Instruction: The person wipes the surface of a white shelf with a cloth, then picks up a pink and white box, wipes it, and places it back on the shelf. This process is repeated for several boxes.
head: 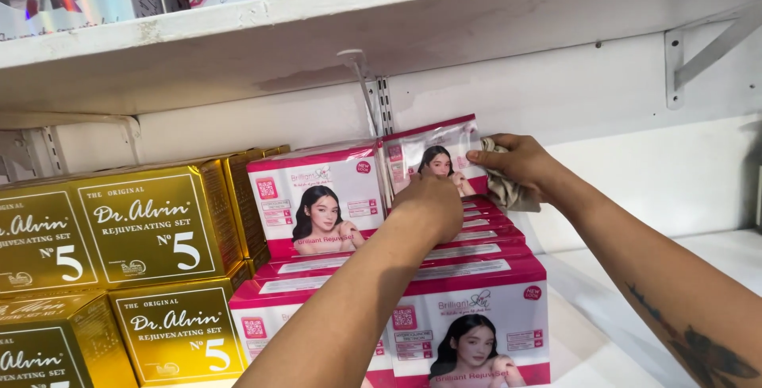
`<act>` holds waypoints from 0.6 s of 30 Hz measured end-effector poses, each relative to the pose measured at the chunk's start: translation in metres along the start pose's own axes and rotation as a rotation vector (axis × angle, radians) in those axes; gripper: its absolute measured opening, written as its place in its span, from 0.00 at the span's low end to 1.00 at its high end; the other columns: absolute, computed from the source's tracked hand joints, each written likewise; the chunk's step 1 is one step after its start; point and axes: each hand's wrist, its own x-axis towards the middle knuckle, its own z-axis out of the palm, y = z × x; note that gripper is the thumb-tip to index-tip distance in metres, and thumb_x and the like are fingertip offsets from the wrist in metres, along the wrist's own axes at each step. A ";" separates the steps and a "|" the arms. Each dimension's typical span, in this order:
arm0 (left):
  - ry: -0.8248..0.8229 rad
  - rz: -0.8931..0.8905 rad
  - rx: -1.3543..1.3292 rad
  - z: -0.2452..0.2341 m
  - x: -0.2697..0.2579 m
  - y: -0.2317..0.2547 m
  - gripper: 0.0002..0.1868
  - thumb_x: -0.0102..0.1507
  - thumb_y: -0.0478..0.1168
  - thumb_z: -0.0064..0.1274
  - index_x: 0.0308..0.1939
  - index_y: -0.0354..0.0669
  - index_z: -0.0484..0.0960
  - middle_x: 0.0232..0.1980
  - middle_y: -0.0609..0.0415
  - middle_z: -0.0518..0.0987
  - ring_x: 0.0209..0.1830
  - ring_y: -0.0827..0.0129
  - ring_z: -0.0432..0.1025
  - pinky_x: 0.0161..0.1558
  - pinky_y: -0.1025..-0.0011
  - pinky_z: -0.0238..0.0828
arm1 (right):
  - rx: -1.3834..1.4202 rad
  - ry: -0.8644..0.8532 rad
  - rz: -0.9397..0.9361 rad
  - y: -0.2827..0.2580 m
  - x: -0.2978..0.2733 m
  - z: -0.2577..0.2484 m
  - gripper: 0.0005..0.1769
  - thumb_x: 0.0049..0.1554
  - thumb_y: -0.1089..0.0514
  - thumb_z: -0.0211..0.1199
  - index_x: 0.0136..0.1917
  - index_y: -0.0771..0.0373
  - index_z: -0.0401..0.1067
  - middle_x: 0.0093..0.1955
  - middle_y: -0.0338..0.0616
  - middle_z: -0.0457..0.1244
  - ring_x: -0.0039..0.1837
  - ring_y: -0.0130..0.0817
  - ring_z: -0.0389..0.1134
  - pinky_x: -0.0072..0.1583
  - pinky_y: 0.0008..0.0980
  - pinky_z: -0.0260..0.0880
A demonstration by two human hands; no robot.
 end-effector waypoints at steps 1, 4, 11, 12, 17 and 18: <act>0.006 -0.012 -0.034 0.004 0.006 -0.002 0.33 0.66 0.34 0.42 0.76 0.30 0.57 0.83 0.37 0.47 0.82 0.47 0.47 0.76 0.54 0.54 | -0.108 0.043 -0.011 0.002 0.001 -0.002 0.27 0.54 0.49 0.71 0.61 0.67 0.75 0.46 0.53 0.72 0.40 0.37 0.73 0.40 0.35 0.77; -0.027 -0.011 -0.006 0.018 0.025 -0.009 0.37 0.66 0.35 0.40 0.79 0.33 0.47 0.84 0.40 0.38 0.85 0.50 0.38 0.78 0.54 0.46 | -0.429 0.137 -0.070 0.001 -0.013 0.000 0.29 0.53 0.42 0.73 0.60 0.64 0.79 0.44 0.53 0.73 0.41 0.36 0.73 0.43 0.33 0.74; -0.073 -0.022 -0.051 0.007 0.010 -0.002 0.39 0.68 0.36 0.35 0.81 0.34 0.37 0.85 0.38 0.34 0.85 0.48 0.35 0.77 0.50 0.47 | -0.464 0.234 -0.053 -0.018 -0.031 -0.021 0.29 0.51 0.44 0.74 0.62 0.58 0.76 0.44 0.47 0.73 0.40 0.34 0.74 0.43 0.33 0.77; -0.061 -0.033 -0.059 0.004 0.006 -0.001 0.40 0.67 0.35 0.36 0.81 0.34 0.38 0.84 0.39 0.37 0.85 0.48 0.37 0.77 0.50 0.50 | -0.475 0.226 -0.079 -0.015 -0.030 -0.025 0.28 0.50 0.44 0.74 0.60 0.59 0.78 0.44 0.48 0.73 0.40 0.34 0.74 0.43 0.33 0.77; -0.001 -0.052 -0.058 0.000 0.003 0.001 0.39 0.67 0.35 0.38 0.80 0.35 0.40 0.85 0.41 0.32 0.85 0.47 0.35 0.76 0.51 0.53 | -0.552 0.176 -0.147 0.001 -0.031 -0.020 0.25 0.49 0.46 0.76 0.55 0.62 0.82 0.41 0.51 0.74 0.39 0.36 0.74 0.43 0.35 0.76; -0.006 -0.056 -0.070 0.002 0.006 -0.001 0.41 0.66 0.34 0.39 0.80 0.35 0.38 0.85 0.40 0.31 0.85 0.48 0.35 0.76 0.52 0.51 | -0.601 0.186 -0.161 0.003 -0.028 -0.019 0.25 0.49 0.46 0.76 0.55 0.61 0.82 0.41 0.51 0.74 0.38 0.37 0.74 0.43 0.36 0.76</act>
